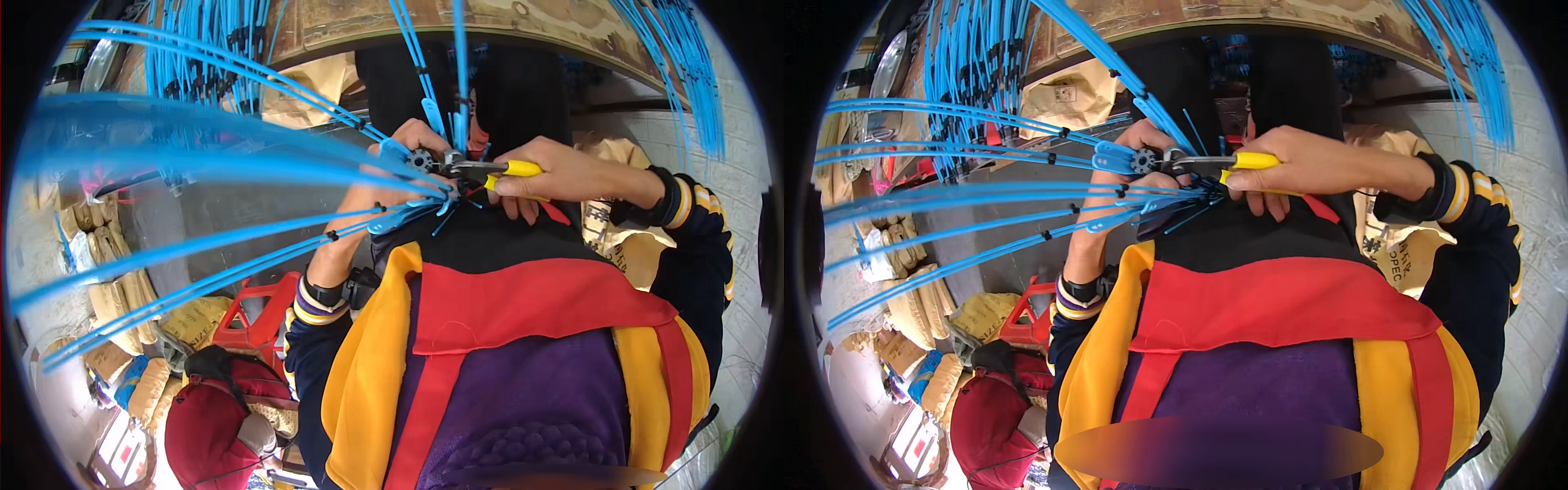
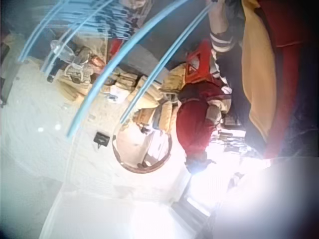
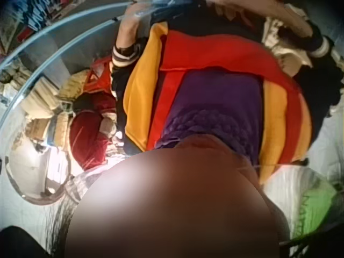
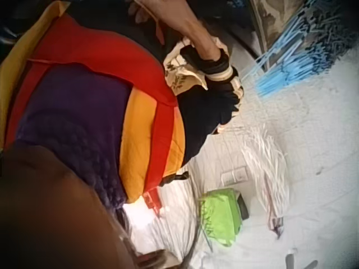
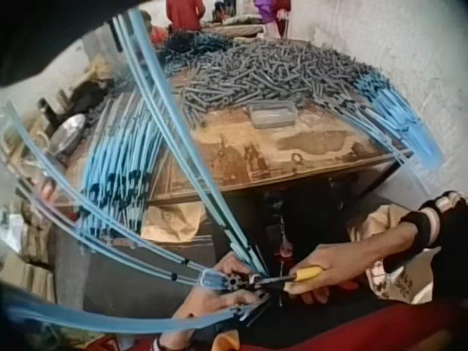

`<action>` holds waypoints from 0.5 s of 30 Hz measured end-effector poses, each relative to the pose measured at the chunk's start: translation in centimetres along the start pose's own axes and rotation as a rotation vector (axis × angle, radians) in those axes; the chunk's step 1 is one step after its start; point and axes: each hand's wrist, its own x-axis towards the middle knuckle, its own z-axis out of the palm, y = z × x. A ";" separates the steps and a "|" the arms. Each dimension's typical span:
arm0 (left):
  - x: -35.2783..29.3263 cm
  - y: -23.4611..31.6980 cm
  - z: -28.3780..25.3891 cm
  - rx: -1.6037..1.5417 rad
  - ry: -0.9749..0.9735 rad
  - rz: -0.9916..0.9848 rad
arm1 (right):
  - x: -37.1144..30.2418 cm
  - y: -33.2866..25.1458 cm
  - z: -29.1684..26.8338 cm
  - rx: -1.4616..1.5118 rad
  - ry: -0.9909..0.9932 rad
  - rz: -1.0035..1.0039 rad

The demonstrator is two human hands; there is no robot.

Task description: Assembling blue plastic rods into a base to create a complex plastic component.

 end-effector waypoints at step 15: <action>1.2 1.7 1.3 -0.428 0.002 -0.194 | -2.6 -4.5 -2.3 -0.153 -0.138 0.152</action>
